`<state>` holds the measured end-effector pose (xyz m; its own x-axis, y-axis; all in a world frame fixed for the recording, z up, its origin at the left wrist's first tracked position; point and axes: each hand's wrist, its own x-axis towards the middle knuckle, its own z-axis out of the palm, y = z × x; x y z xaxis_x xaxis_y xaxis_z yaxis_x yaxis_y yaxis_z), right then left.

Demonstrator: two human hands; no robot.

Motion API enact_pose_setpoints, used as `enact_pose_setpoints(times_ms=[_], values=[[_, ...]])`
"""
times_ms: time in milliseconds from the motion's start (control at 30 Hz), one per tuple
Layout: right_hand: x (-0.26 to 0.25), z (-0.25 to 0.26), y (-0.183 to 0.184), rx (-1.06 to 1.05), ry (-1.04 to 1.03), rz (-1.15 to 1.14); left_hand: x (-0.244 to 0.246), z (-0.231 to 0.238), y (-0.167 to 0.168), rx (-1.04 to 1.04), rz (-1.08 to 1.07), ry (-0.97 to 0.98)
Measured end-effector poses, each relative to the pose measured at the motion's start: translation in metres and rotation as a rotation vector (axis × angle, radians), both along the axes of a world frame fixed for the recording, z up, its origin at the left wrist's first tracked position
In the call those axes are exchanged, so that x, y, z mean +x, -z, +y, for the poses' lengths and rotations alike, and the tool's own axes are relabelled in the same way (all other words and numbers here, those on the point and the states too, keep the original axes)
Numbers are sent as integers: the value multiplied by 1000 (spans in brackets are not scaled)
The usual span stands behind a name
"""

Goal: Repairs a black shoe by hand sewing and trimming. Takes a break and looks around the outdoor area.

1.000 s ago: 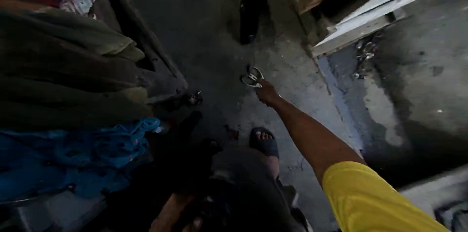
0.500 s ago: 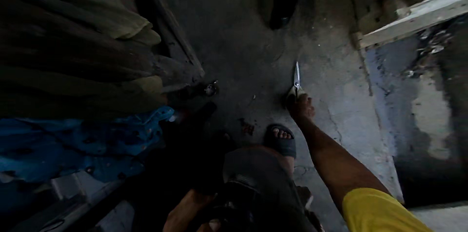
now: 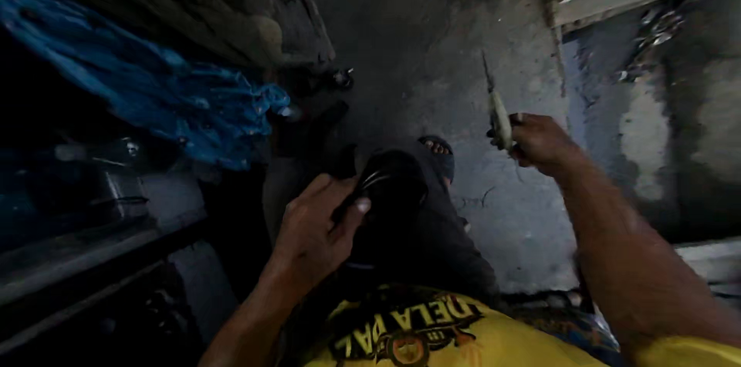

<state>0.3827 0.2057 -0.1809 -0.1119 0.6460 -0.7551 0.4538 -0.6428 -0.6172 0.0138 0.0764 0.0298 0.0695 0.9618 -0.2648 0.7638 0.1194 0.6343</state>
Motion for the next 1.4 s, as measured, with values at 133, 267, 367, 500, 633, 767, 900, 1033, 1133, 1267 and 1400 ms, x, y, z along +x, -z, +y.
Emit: enact_pose_setpoints(times_ms=[133, 267, 367, 500, 633, 767, 900, 1033, 1133, 1267, 1400], values=[[38, -87, -119, 386, -101, 36, 12, -32, 2, 159, 76, 23], [56, -162, -213, 718, -290, -97, 26, -52, 5, 333, 88, 67], [54, -196, -244, 921, -489, -195, 34, -59, 0, 367, 127, 111], [11, -212, -271, 1033, -718, -475, 45, -66, -5, 407, 160, 160], [-21, -206, -273, 1057, -892, -676, 50, -68, -8, 415, 175, 203], [-44, -198, -284, 991, -1020, -786, 51, -66, -10, 396, 201, 239], [-54, -187, -288, 921, -1138, -842, 48, -64, -10, 356, 156, 232], [-55, -183, -284, 930, -1132, -834, 34, -61, -9, 335, 40, 146], [-31, -185, -292, 996, -942, -647, 19, -69, -10, 436, 114, -5], [4, -202, -281, 917, -499, -346, 39, -93, -5, 425, 192, 51], [5, -219, -229, 755, -144, -178, 46, -80, 20, 228, 296, 71]])
